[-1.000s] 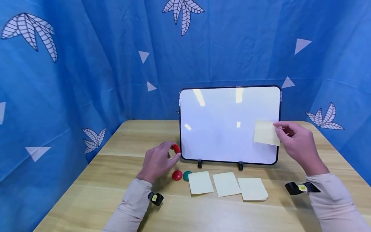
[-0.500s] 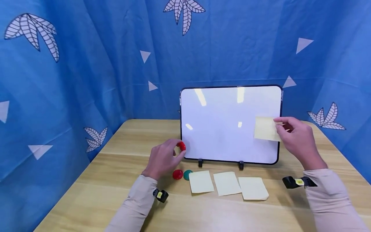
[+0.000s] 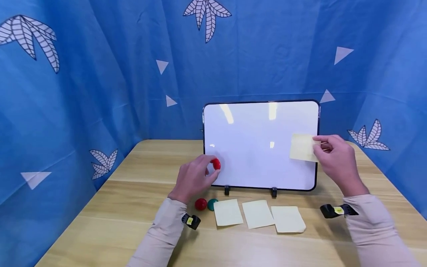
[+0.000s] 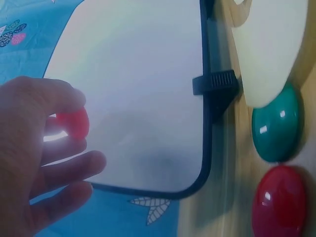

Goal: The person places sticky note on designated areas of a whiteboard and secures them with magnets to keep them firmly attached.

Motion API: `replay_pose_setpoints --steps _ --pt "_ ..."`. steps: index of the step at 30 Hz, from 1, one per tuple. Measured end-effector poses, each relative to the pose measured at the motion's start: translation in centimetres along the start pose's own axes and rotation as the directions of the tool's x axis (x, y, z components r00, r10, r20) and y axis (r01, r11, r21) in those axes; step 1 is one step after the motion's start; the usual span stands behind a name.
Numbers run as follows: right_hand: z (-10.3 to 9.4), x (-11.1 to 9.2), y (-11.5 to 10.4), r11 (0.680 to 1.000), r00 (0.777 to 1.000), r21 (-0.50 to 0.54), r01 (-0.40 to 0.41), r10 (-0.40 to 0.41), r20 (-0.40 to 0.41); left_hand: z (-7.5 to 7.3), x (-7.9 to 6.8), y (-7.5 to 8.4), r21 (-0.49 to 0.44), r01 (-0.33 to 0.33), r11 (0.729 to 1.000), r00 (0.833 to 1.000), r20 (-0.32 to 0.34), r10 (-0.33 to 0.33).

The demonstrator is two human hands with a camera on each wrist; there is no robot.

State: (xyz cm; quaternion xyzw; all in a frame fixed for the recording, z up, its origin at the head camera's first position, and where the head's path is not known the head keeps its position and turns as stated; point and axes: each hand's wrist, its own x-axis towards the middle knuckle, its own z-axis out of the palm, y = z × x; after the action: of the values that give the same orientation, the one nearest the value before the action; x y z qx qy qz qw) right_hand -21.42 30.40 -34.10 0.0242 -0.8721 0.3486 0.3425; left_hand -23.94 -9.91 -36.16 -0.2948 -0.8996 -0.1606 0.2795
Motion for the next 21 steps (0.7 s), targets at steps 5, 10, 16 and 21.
replay_pose_setpoints --steps 5,10,16,21 --pt "0.5 -0.1 0.0 1.0 0.999 0.0 0.005 -0.005 -0.05 0.0 0.3 0.4 0.003 -0.032 0.999 0.999 -0.003 0.032" --pt "0.8 0.0 -0.1 0.999 0.994 0.018 0.039 -0.037 -0.107 0.5 0.5 0.7 -0.005 -0.076 0.997 0.997 -0.026 0.075" --pt "0.9 -0.3 -0.2 0.998 0.988 0.019 0.052 -0.049 -0.145 1.0 0.7 1.3 -0.003 -0.112 0.994 0.993 -0.039 0.112" --pt "1.1 -0.2 -0.2 0.999 0.987 0.035 0.036 -0.03 -0.157 1.0 1.1 2.0 -0.004 -0.109 0.994 0.993 -0.037 0.109"
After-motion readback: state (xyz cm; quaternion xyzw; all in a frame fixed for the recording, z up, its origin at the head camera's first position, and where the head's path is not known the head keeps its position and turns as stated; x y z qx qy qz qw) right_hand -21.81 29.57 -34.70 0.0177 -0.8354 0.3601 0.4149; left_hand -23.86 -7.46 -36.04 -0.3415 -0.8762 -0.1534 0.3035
